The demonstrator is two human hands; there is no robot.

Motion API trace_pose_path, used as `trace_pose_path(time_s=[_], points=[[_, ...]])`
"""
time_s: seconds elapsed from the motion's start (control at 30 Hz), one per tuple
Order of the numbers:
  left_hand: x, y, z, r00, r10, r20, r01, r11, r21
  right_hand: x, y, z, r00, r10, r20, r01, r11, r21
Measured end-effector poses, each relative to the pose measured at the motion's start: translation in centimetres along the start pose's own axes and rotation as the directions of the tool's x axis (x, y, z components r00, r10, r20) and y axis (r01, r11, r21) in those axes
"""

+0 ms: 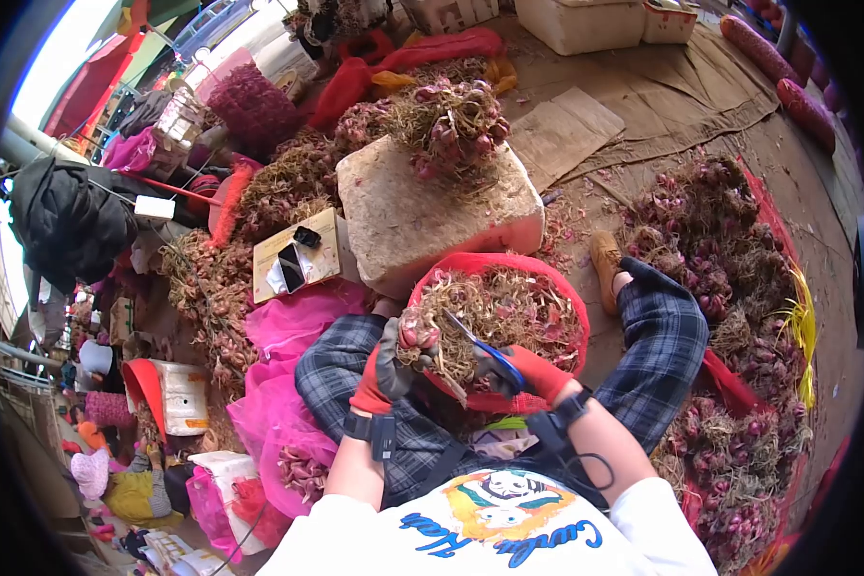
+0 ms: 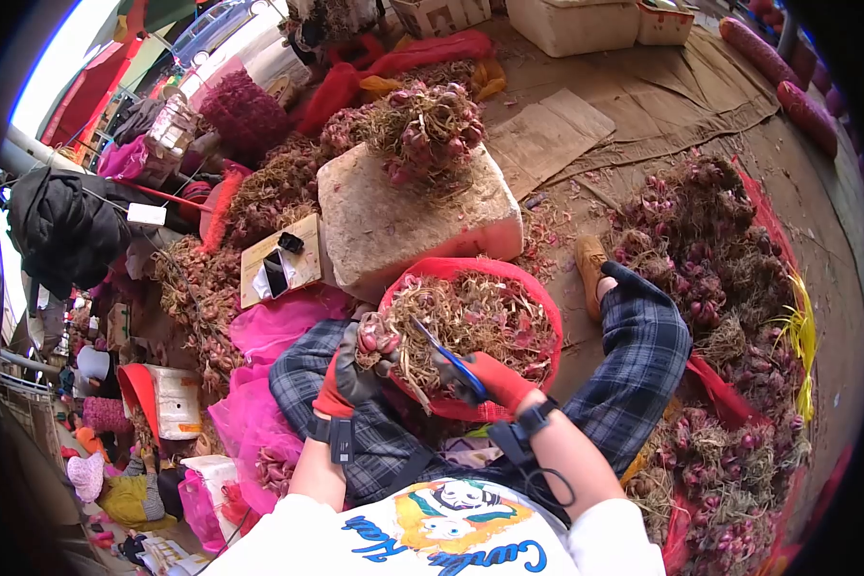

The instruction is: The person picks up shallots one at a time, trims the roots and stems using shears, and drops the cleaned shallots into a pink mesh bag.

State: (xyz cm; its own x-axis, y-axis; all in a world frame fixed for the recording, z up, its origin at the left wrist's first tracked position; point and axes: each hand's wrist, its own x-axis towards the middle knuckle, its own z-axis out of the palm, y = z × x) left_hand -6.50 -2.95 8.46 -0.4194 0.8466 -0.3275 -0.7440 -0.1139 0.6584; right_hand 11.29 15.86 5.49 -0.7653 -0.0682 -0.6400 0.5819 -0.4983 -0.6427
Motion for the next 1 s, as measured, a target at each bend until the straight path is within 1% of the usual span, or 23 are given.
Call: trace_pose_path(time_s=[0.03,0.07,0.1,0.13,0.17,0.27,0.3,0.33,0.4,0.43,0.5,0.53,0.6,0.63,0.67,0.7,0.8,0.83,0.87,0.9,0.93,0.97,1.0], points=[[-0.2,-0.4,1.1,0.999,-0.027,-0.041,0.025,0.999,-0.037,-2.0,-0.4,-0.7,0.999,0.007,0.047,-0.006,1.000,-0.019],[0.0,-0.8,1.8,0.992,-0.127,0.004,0.126,0.977,-0.175,-3.8,-0.7,-0.9,0.998,-0.057,-0.027,0.057,0.998,0.002],[0.3,-1.4,2.5,0.973,-0.220,0.066,0.230,0.924,-0.306,-5.5,-0.8,-1.1,0.988,-0.117,-0.105,0.120,0.993,0.017],[0.7,-2.1,3.0,0.942,-0.305,0.142,0.336,0.841,-0.424,-6.7,-0.7,-1.3,0.967,-0.174,-0.185,0.182,0.983,0.026],[1.0,-3.4,3.1,0.940,-0.300,0.161,0.340,0.852,-0.398,-7.1,-0.5,-1.7,0.943,-0.242,-0.227,0.270,0.958,0.100],[2.4,-7.8,4.5,0.955,-0.295,0.015,0.294,0.946,-0.133,-6.9,-0.6,-1.4,0.835,-0.392,-0.388,0.487,0.853,0.187],[2.7,-8.7,4.3,0.965,-0.246,0.093,0.212,0.938,0.274,-6.2,-0.6,-1.2,0.848,-0.342,-0.405,0.448,0.871,0.201],[3.0,-9.8,4.4,0.987,-0.154,0.052,0.122,0.916,0.383,-5.8,-0.6,-1.0,0.822,-0.419,-0.386,0.492,0.863,0.112],[3.8,-11.1,5.8,0.998,0.059,-0.004,-0.045,0.801,0.597,-2.6,1.7,-1.9,0.761,-0.510,-0.401,0.562,0.827,0.015],[4.5,-12.7,4.7,0.979,0.192,-0.072,-0.099,0.749,0.655,-1.1,2.8,-2.2,0.675,-0.587,-0.448,0.614,0.783,-0.100],[4.3,-13.5,3.2,0.974,0.183,-0.136,0.006,0.574,0.819,0.8,4.0,-1.7,0.486,-0.723,-0.491,0.669,0.669,-0.322],[4.3,-14.2,2.5,0.964,0.239,-0.115,-0.024,0.512,0.859,1.4,4.8,-1.8,0.506,-0.715,-0.482,0.658,0.681,-0.320],[3.7,-13.7,3.5,0.935,0.348,-0.074,-0.066,0.372,0.926,1.5,4.6,-1.9,0.533,-0.706,-0.467,0.639,0.697,-0.324],[3.1,-13.5,4.7,0.898,0.439,0.001,-0.139,0.281,0.950,1.4,4.7,-1.9,0.640,-0.608,-0.470,0.660,0.748,-0.068],[2.7,-13.2,5.9,0.851,0.519,0.080,-0.202,0.183,0.962,1.0,4.9,-1.7,0.743,-0.508,-0.436,0.628,0.754,0.192],[3.0,-13.3,6.0,0.878,0.477,0.038,-0.148,0.194,0.970,0.7,4.8,-1.6,0.831,-0.417,-0.367,0.550,0.712,0.437],[4.4,-15.3,5.3,0.705,0.692,0.158,-0.196,-0.024,0.980,-0.3,3.2,-1.1,0.820,-0.402,-0.408,0.567,0.669,0.481],[4.6,-15.6,4.8,0.824,0.566,-0.032,-0.257,0.423,0.869,-0.6,2.6,-1.1,0.793,-0.404,-0.456,0.589,0.698,0.406],[4.4,-14.6,5.7,0.925,0.355,-0.137,-0.216,0.785,0.580,-0.5,2.7,-1.1,0.800,-0.396,-0.450,0.588,0.668,0.456],[4.3,-13.9,6.4,0.985,0.108,-0.132,-0.084,0.980,0.180,-0.2,2.9,-1.2,0.807,-0.390,-0.444,0.585,0.635,0.505],[4.4,-13.7,6.9,0.976,0.117,-0.186,-0.089,0.984,0.153,0.1,3.2,-1.4,0.812,-0.386,-0.438,0.582,0.598,0.552],[4.5,-13.8,7.5,0.963,0.124,-0.240,-0.096,0.987,0.125,0.3,3.2,-1.6,0.809,-0.481,-0.339,0.569,0.493,0.658],[4.6,-13.9,7.7,0.947,0.129,-0.295,-0.105,0.990,0.097,0.5,3.5,-1.4,0.764,-0.450,-0.462,0.646,0.531,0.549]])
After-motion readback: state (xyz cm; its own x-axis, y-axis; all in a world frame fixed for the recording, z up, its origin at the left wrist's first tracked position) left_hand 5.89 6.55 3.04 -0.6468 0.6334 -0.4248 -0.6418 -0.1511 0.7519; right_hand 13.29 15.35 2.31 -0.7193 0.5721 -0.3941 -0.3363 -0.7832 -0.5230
